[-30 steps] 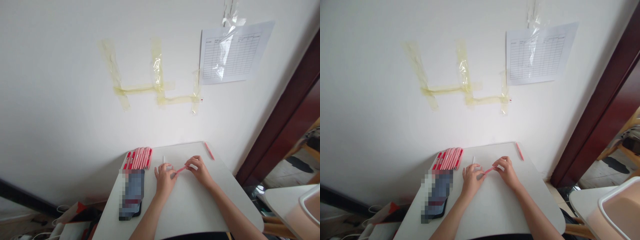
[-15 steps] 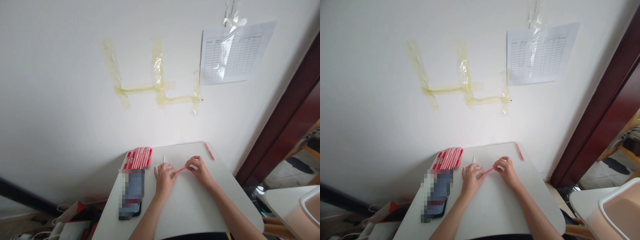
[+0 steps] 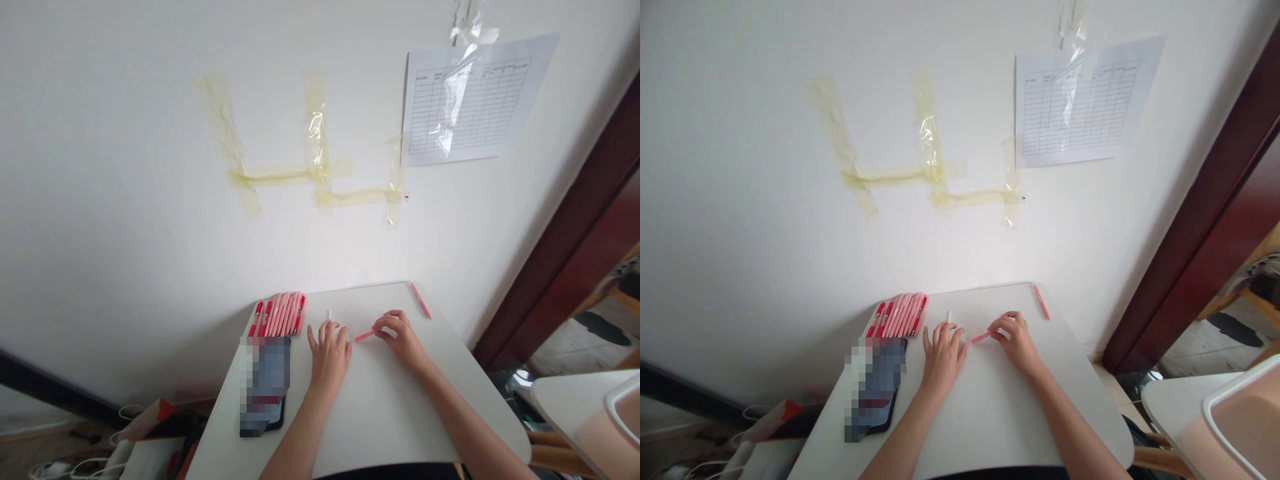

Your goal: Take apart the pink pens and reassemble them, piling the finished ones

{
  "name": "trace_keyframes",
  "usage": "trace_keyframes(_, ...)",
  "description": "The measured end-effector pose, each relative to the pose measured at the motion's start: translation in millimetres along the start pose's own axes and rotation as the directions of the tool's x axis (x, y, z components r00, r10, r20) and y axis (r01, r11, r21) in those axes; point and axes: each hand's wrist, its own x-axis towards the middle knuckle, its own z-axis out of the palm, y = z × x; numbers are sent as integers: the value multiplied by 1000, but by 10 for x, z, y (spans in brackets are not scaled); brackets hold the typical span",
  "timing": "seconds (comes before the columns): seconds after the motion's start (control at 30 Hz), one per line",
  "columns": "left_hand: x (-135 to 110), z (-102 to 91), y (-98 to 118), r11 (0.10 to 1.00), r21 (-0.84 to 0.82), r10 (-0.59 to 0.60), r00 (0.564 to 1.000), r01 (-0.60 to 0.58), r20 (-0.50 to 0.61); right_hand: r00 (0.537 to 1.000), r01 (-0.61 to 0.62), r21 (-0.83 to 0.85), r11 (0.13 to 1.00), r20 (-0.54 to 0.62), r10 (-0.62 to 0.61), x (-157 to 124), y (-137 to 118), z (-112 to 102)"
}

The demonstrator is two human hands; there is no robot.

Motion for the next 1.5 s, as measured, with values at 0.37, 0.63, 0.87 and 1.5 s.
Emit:
trace_keyframes(0.37,37,-186,-112,976,-192,-98,995,100,23,999,-34,26,999,6,33,1,-60,-21)
trace_keyframes(0.63,-8,-428,-454,955,-297,124,932,-19,340,999,-45,43,998,9,44,0,-5,-17)
trace_keyframes(0.87,-19,-417,-387,946,-323,129,922,-5,364,998,-56,43,998,4,56,7,21,-18)
trace_keyframes(1.5,-44,-98,83,979,-192,-46,989,73,139,999,-35,10,999,-5,35,26,30,-48)
